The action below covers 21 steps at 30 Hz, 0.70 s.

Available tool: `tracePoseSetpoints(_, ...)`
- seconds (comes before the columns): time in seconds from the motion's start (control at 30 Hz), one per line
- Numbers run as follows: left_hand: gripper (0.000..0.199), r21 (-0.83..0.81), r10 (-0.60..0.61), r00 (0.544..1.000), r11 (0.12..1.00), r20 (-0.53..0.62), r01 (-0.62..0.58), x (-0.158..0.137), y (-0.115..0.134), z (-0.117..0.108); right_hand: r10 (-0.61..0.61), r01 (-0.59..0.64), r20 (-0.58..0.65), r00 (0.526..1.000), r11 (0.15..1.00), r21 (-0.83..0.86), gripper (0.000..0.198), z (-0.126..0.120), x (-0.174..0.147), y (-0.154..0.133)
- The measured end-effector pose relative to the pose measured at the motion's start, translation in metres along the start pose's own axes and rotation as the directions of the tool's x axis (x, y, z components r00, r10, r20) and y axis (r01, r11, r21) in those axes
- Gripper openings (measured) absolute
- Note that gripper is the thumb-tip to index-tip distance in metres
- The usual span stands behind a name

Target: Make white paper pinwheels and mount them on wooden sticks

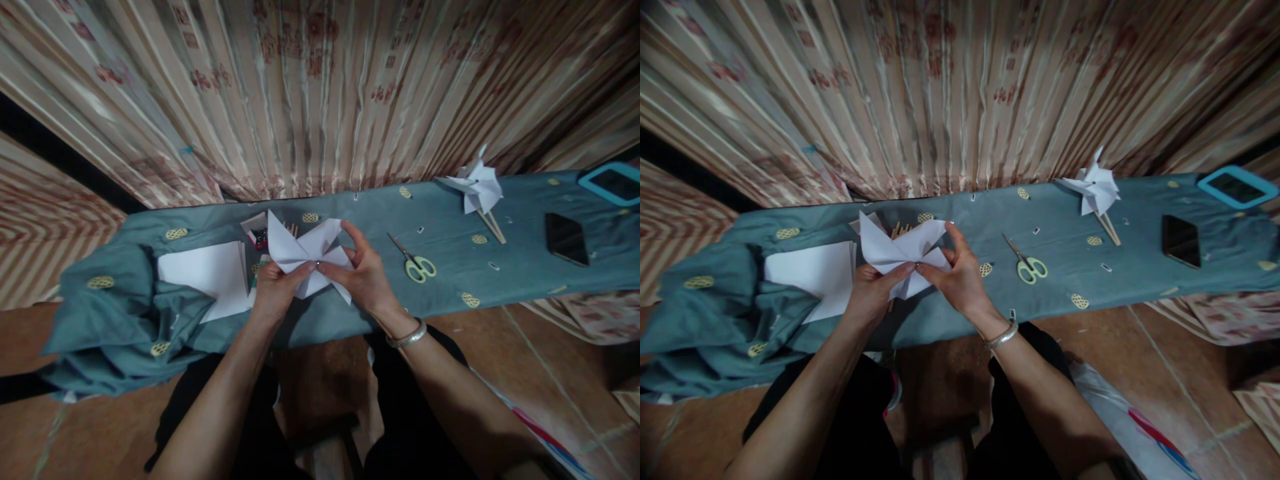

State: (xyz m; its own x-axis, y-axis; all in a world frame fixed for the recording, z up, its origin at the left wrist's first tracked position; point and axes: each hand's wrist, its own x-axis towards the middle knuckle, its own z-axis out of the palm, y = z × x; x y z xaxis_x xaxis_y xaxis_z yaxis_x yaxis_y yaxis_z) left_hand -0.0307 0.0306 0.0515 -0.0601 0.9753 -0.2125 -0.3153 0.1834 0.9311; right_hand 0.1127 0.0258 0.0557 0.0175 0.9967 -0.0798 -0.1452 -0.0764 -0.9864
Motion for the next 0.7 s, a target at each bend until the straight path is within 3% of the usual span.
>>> tracePoseSetpoints(0.7, 0.032, 0.009, -0.011, 1.000, 1.000, -0.005, 0.011, 0.0007, -0.0001, -0.0006, 0.025, -0.025, 0.015, 1.000, 1.000, -0.019, 0.102, -0.0028, -0.0002, -0.0017)
